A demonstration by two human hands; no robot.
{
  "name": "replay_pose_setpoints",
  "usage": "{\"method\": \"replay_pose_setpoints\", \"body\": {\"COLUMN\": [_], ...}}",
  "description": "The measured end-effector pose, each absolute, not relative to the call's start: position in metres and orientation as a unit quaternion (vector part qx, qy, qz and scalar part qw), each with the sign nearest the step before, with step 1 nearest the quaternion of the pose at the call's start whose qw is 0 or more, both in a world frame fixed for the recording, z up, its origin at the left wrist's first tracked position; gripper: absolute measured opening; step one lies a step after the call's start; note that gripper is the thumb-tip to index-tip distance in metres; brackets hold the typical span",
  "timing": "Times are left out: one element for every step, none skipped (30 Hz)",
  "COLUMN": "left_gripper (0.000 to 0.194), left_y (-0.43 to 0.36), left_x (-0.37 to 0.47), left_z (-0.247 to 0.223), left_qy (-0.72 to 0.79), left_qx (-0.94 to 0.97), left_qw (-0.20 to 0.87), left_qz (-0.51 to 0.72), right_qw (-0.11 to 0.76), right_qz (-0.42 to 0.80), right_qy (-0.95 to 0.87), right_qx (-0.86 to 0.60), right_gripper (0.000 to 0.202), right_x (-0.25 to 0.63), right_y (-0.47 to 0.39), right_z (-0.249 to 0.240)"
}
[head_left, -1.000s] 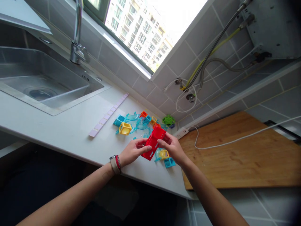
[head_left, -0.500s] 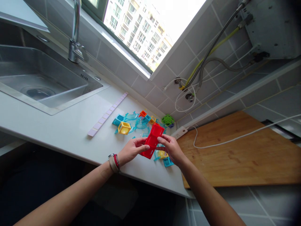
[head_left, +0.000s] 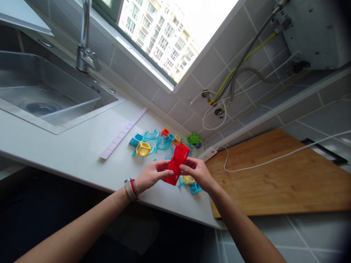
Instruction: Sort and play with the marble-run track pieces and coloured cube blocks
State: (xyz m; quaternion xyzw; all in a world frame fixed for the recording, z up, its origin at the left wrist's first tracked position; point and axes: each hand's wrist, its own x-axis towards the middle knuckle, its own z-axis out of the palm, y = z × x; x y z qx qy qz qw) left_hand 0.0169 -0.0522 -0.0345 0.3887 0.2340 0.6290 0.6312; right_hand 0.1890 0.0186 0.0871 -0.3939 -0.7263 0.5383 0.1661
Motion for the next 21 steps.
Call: {"method": "replay_pose_setpoints", "body": {"left_gripper": [0.053,0.053,0.054,0.056,0.058,0.061,0.063,0.065,0.066,0.068,0.072,0.075,0.079,0.081,0.083,0.082,0.082,0.082,0.080,0.077,0.072], "left_y": [-0.052,-0.053,-0.053,-0.053,-0.053,-0.053,-0.053,-0.053,-0.053,-0.053,-0.052,-0.052,-0.052,-0.052,-0.052,-0.052,-0.052,-0.053,-0.053,-0.053,-0.053], "left_x": [0.017,0.017,0.017,0.017,0.017,0.018,0.018,0.018,0.019,0.019,0.019,0.019,0.019,0.019,0.019,0.019,0.019,0.019,0.019,0.019,0.019], "left_z": [-0.034,-0.033,-0.033,-0.033,-0.033,-0.033,-0.034,-0.035,-0.035,-0.036,-0.036,-0.037,-0.037,-0.037,-0.038,-0.038,-0.038,-0.038,-0.038,-0.038,-0.038], "left_qy": [0.234,0.233,0.231,0.230,0.229,0.230,0.233,0.238,0.244,0.249,0.253,0.255,0.256,0.256,0.257,0.260,0.264,0.269,0.274,0.279,0.281], "left_qx": [0.388,0.387,0.385,0.382,0.378,0.374,0.371,0.370,0.369,0.369,0.370,0.372,0.374,0.379,0.386,0.394,0.401,0.408,0.415,0.421,0.428], "left_qw": [0.633,0.635,0.636,0.638,0.639,0.639,0.639,0.638,0.636,0.633,0.630,0.625,0.620,0.613,0.605,0.597,0.589,0.581,0.574,0.569,0.566], "left_qz": [0.628,0.627,0.627,0.628,0.629,0.631,0.632,0.632,0.632,0.633,0.634,0.637,0.641,0.644,0.647,0.649,0.650,0.651,0.651,0.649,0.646], "right_qw": [0.164,0.162,0.162,0.163,0.165,0.167,0.167,0.165,0.163,0.160,0.158,0.157,0.156,0.157,0.157,0.159,0.161,0.163,0.165,0.165,0.166], "right_qz": [0.537,0.534,0.532,0.529,0.527,0.525,0.525,0.526,0.526,0.525,0.521,0.513,0.501,0.486,0.471,0.458,0.450,0.446,0.446,0.450,0.455], "right_qy": [-0.730,-0.733,-0.736,-0.738,-0.739,-0.741,-0.742,-0.743,-0.745,-0.747,-0.752,-0.758,-0.767,-0.777,-0.785,-0.792,-0.795,-0.796,-0.795,-0.794,-0.791], "right_qx": [-0.390,-0.388,-0.387,-0.386,-0.385,-0.384,-0.382,-0.380,-0.377,-0.375,-0.372,-0.370,-0.369,-0.369,-0.370,-0.371,-0.373,-0.375,-0.375,-0.375,-0.373], "right_gripper": [0.044,0.044,0.044,0.044,0.045,0.045,0.045,0.046,0.046,0.047,0.047,0.046,0.045,0.044,0.043,0.043,0.043,0.043,0.044,0.045,0.045], "right_x": [0.189,0.190,0.190,0.190,0.191,0.191,0.191,0.192,0.192,0.193,0.193,0.194,0.194,0.195,0.195,0.196,0.197,0.198,0.199,0.200,0.202], "right_y": [0.018,0.017,0.017,0.017,0.016,0.016,0.016,0.016,0.017,0.017,0.017,0.016,0.016,0.015,0.014,0.013,0.012,0.011,0.010,0.010,0.009], "right_z": [0.088,0.088,0.088,0.088,0.087,0.086,0.086,0.085,0.085,0.085,0.085,0.086,0.087,0.088,0.089,0.090,0.090,0.089,0.089,0.087,0.086]}}
